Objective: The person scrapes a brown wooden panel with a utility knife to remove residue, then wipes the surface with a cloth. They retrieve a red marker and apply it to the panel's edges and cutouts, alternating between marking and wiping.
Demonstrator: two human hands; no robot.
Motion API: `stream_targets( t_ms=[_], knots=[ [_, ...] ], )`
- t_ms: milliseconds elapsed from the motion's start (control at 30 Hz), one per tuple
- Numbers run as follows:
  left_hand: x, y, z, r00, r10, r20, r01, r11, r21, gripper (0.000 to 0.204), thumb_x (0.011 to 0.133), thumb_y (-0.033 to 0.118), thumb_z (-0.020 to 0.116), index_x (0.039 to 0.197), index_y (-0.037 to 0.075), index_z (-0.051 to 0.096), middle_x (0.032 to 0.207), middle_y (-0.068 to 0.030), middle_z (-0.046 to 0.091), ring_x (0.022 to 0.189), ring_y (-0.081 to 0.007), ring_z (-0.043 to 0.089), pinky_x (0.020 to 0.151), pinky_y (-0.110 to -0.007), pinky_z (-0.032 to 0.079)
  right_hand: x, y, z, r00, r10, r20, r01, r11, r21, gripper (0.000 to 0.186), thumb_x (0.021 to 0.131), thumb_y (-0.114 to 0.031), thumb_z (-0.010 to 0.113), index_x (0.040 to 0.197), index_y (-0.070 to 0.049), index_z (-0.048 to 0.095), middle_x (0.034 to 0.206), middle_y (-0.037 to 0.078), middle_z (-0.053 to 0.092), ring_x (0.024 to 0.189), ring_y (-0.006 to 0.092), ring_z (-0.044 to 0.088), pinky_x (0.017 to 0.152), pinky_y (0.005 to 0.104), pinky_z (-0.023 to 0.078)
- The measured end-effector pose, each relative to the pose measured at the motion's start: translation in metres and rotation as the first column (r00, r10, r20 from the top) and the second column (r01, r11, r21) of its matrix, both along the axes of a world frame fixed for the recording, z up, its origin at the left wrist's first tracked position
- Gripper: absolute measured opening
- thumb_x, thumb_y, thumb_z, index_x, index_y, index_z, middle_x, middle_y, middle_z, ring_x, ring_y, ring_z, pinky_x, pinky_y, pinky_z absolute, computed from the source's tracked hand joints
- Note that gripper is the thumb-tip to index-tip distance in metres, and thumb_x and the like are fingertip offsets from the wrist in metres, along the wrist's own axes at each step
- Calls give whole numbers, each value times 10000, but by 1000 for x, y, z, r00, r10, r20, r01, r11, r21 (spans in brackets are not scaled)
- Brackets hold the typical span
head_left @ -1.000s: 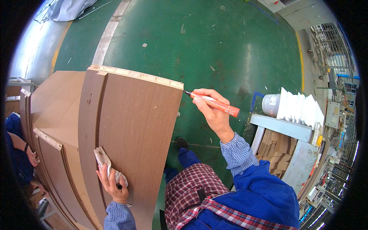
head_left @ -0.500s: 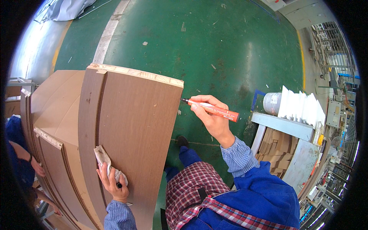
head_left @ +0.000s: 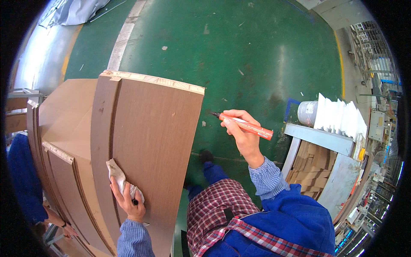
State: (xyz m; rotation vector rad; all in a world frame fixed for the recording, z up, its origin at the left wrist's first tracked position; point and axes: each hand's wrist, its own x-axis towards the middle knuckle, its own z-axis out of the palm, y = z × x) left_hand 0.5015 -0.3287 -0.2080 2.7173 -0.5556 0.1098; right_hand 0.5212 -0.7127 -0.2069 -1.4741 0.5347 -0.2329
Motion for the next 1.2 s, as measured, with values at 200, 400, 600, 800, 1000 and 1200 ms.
stream_targets(
  t_ms=[200,400,600,800,1000,1200],
  knots=[
    [17,-43,6,995,-88,-44,91,993,70,345,813,93,551,1150,26,517,1381,-245,353,1283,-425,330,1061,-555,232,-23,-2,3,998,-55,-22,57,992,113,193,839,-77,633,1005,19,609,937,97,662,814,120,632,708,225,516],
    [98,-242,-17,907,-412,83,421,891,-171,431,731,15,615,1152,24,525,1293,-220,421,1226,-408,385,1046,-513,301,-55,-23,4,994,-91,-62,92,996,4,200,841,-89,635,1010,14,610,899,80,667,761,93,623,624,198,492],
    [121,-282,-33,917,-331,221,343,939,-17,469,722,-48,556,1183,17,503,1311,-189,406,1242,-391,373,1048,-481,309,-72,-35,9,992,-120,-33,117,990,-76,216,843,-103,633,1024,11,607,880,76,665,720,84,612,593,190,479],
    [33,-204,-5,965,-248,84,251,968,-19,423,707,-60,557,1127,-7,549,1299,-210,419,1222,-400,396,1024,-504,345,-73,-28,6,992,-105,-76,105,994,0,214,841,-79,630,1023,29,598,922,97,660,796,112,626,674,217,507],
    [-57,-91,3,994,-73,-76,74,997,11,403,787,74,560,1183,9,516,1327,-230,421,1254,-430,373,1041,-602,237,-48,-9,5,999,29,33,-27,999,-35,230,832,-74,641,1031,32,598,959,106,663,858,132,628,761,242,501],
    [-20,-8,-3,986,162,41,-162,987,3,390,876,102,487,1263,49,476,1360,-211,405,1276,-391,365,1086,-540,179,6,-1,-7,993,28,111,-36,996,77,233,854,-96,623,1047,30,588,939,98,661,833,114,630,715,220,505]
  ],
)
